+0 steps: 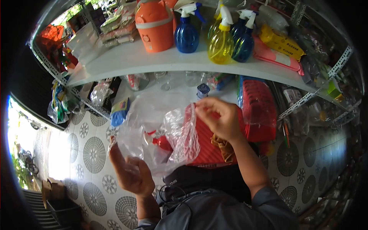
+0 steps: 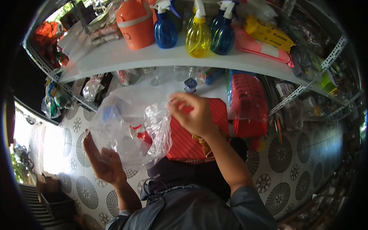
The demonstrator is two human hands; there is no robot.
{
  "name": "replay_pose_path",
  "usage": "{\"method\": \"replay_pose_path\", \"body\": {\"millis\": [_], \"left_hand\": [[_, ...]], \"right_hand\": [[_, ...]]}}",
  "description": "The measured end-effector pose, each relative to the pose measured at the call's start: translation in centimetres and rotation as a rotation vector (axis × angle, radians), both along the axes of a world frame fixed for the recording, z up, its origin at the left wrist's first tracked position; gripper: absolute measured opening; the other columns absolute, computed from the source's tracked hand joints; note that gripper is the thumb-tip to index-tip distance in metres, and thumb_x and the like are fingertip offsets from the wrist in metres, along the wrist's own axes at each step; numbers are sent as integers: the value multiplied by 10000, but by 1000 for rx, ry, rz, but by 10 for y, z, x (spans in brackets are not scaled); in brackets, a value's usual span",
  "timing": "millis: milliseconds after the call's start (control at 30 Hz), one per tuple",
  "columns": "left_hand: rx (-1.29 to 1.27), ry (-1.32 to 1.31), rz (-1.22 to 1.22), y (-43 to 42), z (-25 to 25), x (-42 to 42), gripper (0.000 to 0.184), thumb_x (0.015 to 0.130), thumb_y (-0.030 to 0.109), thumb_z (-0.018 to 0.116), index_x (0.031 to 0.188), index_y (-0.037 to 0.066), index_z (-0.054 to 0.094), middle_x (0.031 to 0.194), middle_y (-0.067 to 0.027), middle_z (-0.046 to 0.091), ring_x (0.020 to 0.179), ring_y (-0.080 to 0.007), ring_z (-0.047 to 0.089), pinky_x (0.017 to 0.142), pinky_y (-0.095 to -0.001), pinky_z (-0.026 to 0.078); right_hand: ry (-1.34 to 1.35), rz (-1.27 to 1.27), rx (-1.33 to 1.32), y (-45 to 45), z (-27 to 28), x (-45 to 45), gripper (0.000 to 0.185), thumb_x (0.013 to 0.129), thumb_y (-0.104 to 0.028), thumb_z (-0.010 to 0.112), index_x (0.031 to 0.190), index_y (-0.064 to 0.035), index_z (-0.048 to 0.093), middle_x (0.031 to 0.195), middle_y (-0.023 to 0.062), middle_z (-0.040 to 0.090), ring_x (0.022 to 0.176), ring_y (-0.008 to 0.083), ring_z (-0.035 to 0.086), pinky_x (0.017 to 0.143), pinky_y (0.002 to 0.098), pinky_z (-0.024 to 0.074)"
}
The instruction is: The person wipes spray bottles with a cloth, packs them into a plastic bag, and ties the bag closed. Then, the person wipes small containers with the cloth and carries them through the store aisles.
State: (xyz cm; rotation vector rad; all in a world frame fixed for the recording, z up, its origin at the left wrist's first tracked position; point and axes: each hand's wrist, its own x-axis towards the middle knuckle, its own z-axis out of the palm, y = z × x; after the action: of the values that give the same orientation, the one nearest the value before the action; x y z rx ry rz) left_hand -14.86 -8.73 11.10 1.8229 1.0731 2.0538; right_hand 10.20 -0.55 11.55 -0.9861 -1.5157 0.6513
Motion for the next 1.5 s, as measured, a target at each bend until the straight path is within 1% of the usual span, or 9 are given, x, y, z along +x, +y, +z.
{"method": "replay_pose_path", "body": {"millis": [133, 300, 400, 467, 600, 800, 1000, 1167, 1500], "left_hand": [[-58, -13, -48, -8, 2, 2, 727, 748, -170, 463, 1426, -110, 206, 1456, -332, 271, 1147, -238, 521, 584, -188, 394], [-113, 9, -129, -19, -5, -3, 721, 724, -158, 416, 1416, -123, 218, 1443, -349, 280, 1154, -253, 514, 577, -182, 385], [-148, -14, -177, -22, -3, -4, 692, 738, -151, 403, 1408, -134, 228, 1436, -354, 287, 1157, -265, 511, 575, -189, 388], [-127, -46, -123, -21, -1, -3, 697, 773, -86, 482, 1423, -107, 231, 1441, -345, 289, 758, -101, 453, 561, -173, 361], [-133, -3, -82, -19, 3, -9, 743, 756, -51, 550, 1420, -120, 224, 1443, -350, 277, 566, -33, 394, 564, -170, 368], [-221, -39, -119, -23, 11, 0, 755, 648, -125, 401, 1391, -140, 269, 1411, -351, 329, 1379, -384, 262, 971, -318, 384], [-206, -45, -192, -23, 10, 1, 805, 631, -125, 414, 1414, -133, 227, 1441, -351, 282, 1372, -410, 271, 732, -203, 425], [-254, -129, -132, -24, 7, 2, 817, 608, -121, 397, 1407, -140, 227, 1438, -346, 283, 1376, -425, 251, 1080, -422, 268], [-275, 140, -484, -22, 4, 28, 762, 600, -117, 489, 1353, -118, 373, 1307, -310, 494, 534, -92, 529, 531, -218, 423]], "right_hand": [[-82, -657, 410, 75, 39, 33, 486, 742, -198, 765, 1152, -37, 560, 1075, 112, 627, 840, 186, 602, 618, 273, 465], [-363, -1012, 382, 136, 87, 52, 793, 695, -396, 774, 1286, 0, 423, 1132, 193, 589, 1013, 368, 596, 872, 430, 481], [-518, -827, -58, 142, 98, 57, 728, 690, -439, 771, 1193, 16, 507, 997, 184, 642, 952, 371, 630, 847, 436, 500], [-578, -764, -40, 132, 101, 61, 610, 699, -446, 781, 1032, 25, 585, 840, 154, 659, 815, 335, 655, 781, 420, 519], [88, -271, 182, 56, 98, 44, 281, 878, -234, 658, 1018, 4, 605, 928, 105, 674, 579, 65, 545, 467, 221, 413], [-109, 424, 78, -37, 35, -22, 571, 760, -219, 782, 1201, -1, 493, 1081, 180, 630, 871, 258, 671, 743, 346, 540], [-373, 615, -357, -44, 0, -56, 469, 730, -253, 792, 1085, -2, 616, 924, 159, 675, 894, 293, 672, 788, 368, 516], [-497, 671, -287, -43, -15, -59, 372, 735, -174, 754, 1058, -23, 648, 970, 165, 674, 910, 318, 663, 781, 356, 522], [-227, 526, -202, -32, -90, -92, 237, 739, -79, 619, 939, 36, 571, 800, 232, 620, 751, 386, 627, 661, 415, 498]]}}
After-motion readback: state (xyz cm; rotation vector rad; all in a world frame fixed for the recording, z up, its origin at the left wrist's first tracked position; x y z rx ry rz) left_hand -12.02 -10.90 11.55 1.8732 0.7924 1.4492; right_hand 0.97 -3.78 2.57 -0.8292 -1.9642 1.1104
